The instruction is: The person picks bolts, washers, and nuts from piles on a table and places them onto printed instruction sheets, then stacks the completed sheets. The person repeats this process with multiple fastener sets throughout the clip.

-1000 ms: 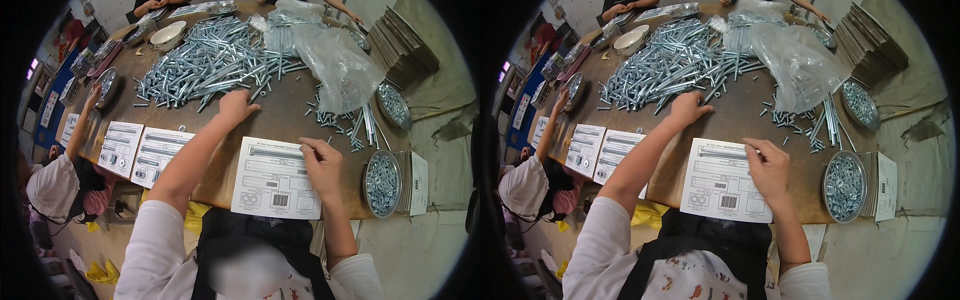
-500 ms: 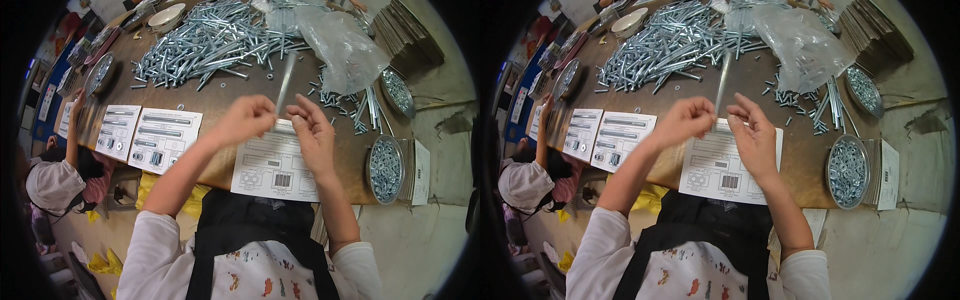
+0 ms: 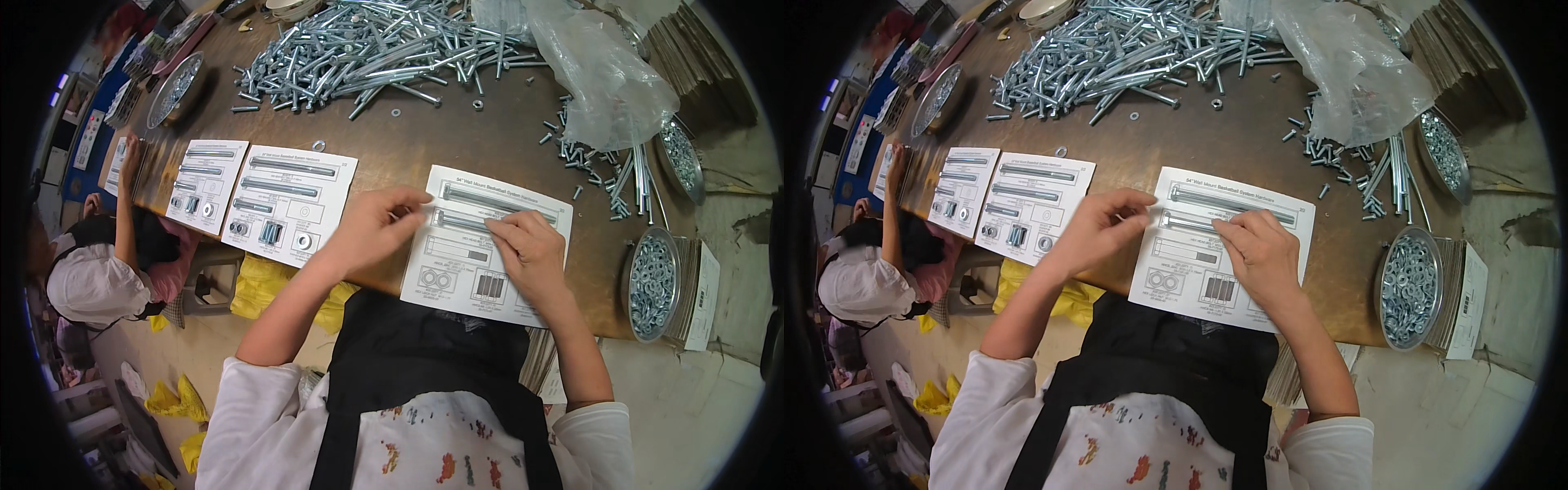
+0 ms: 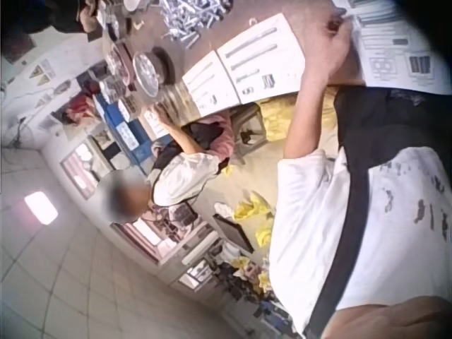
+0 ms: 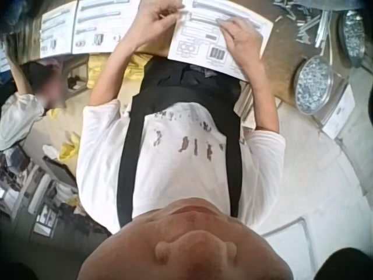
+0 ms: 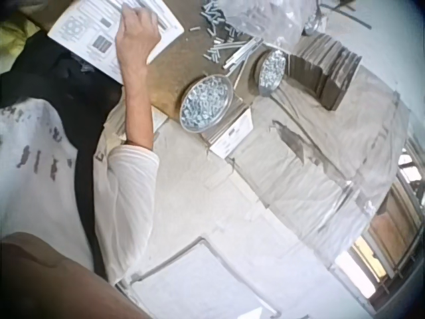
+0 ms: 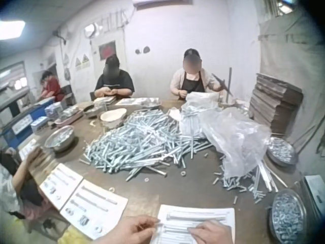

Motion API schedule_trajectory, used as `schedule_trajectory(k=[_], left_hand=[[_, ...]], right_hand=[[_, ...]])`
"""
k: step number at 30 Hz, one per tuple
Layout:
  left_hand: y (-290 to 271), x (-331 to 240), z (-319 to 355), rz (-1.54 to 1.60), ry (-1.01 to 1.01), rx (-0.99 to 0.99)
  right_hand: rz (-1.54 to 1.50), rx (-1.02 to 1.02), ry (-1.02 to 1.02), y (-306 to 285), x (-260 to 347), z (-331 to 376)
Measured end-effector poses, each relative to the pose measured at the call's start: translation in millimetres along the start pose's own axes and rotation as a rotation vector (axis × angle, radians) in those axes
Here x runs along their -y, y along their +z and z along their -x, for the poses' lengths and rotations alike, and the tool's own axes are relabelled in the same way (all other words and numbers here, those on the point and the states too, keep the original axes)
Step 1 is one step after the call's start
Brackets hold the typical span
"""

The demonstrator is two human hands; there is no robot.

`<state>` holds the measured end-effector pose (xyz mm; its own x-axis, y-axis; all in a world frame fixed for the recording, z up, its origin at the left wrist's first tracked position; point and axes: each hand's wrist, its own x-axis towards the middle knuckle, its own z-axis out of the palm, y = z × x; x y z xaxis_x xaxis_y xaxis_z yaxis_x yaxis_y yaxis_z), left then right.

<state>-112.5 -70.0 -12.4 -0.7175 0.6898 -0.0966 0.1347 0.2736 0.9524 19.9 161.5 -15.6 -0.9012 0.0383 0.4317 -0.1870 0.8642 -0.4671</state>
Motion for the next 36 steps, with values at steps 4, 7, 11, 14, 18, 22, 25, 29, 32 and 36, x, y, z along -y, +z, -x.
schedule_trajectory(k=[4,7,11,14,18,22,25,29,32,36], left_hand=[[14.9,-2.0,-6.1,-0.244,0.115,0.018],[19.8,10.6,-12.3,-0.187,0.165,0.005],[18.5,5.2,-13.0,-0.199,0.102,0.022],[19.5,6.2,-15.0,-0.231,0.106,0.014],[17.6,17.9,-10.7,-0.236,0.164,-0.003],[-26.1,-3.3,-34.2,-0.137,0.086,-0.053],[-99.1,43.4,-77.6,-0.626,0.275,-0.603],[-162.4,56.7,-103.9,-1.048,0.071,-0.697],[-177.8,67.0,-121.3,-1.202,0.143,-0.564],[-185.6,63.9,-117.1,-1.152,0.168,-0.483]], right_hand=[[0.034,-0.008,0.009,2.3,0.7,0.6],[0.029,-0.036,0.145,-13.7,2.7,7.9],[0.021,-0.029,0.323,-41.3,-22.5,29.8],[0.010,-0.031,0.267,-40.4,-32.6,37.1],[0.017,-0.061,0.191,-33.7,-34.6,34.5],[-0.203,-0.149,0.448,-35.6,-28.0,42.5],[-0.381,-0.271,0.486,-31.1,-34.9,51.3],[-0.354,-0.252,0.436,-34.1,-39.7,55.8],[-0.311,-0.273,0.410,-40.8,-35.2,50.7],[-0.317,-0.303,0.419,-50.0,-31.9,42.1]])
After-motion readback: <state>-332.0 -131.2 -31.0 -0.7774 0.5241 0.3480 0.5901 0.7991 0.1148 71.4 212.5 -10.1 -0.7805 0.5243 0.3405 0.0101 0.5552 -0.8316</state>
